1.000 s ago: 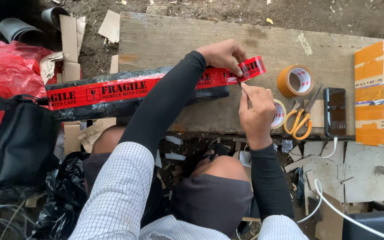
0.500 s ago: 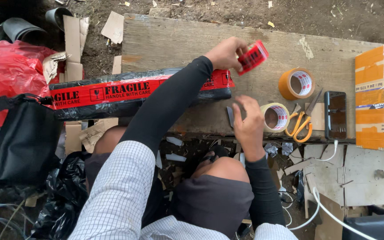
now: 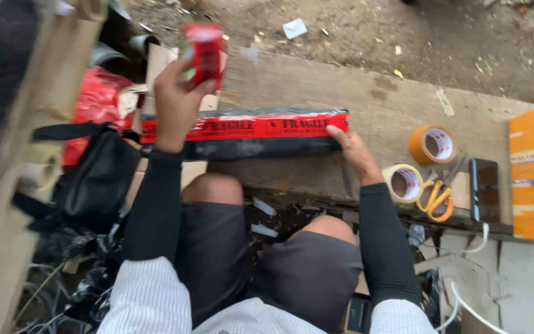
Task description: The person prepares a shipping label by cutting it with scissors, peels the backing, and sticks it onto a black plastic-wrapped package. They then apply red fragile tape across the package to secure it.
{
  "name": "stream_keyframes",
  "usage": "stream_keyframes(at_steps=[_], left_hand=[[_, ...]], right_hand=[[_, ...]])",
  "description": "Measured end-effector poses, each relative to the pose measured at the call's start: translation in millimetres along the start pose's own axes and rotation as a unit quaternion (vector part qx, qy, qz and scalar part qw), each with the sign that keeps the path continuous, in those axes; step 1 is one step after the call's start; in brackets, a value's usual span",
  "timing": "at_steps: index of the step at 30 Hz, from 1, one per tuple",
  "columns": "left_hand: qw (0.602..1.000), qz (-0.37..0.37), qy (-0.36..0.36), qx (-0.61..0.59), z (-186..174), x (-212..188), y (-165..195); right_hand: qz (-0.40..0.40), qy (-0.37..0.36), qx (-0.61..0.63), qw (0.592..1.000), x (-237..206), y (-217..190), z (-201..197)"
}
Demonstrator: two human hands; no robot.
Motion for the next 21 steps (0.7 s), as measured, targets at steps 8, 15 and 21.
stream_keyframes(at_steps=[8,15,21], left_hand=[[0.972,-0.114,0.109,-0.171,-112.4,-83.7,8.4],[0.845,-0.296,0.127,-0.428,-145.2,-90.8,-16.2],[0.802,-0.329,0.081,-0.492,-145.8,-106.4,-36.4]], right_hand=[[-0.132,0.209,-0.116,0.962,3.3,-37.2,22.9],[-0.146,0.243,-0.414,0.865,-90.0,-126.2,-30.0],[-0.033,0.254,-0.566,0.784,-56.8,-115.7,-27.9]])
Point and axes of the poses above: each hand's wrist, its own x-axis towards the middle knuckle, its own z-axis out of the palm, y = z × x, the point moved 1 cm from there along x, towards the middle knuckle, and after that the axes turned 10 degrees about -x, right-handed, at the moved point
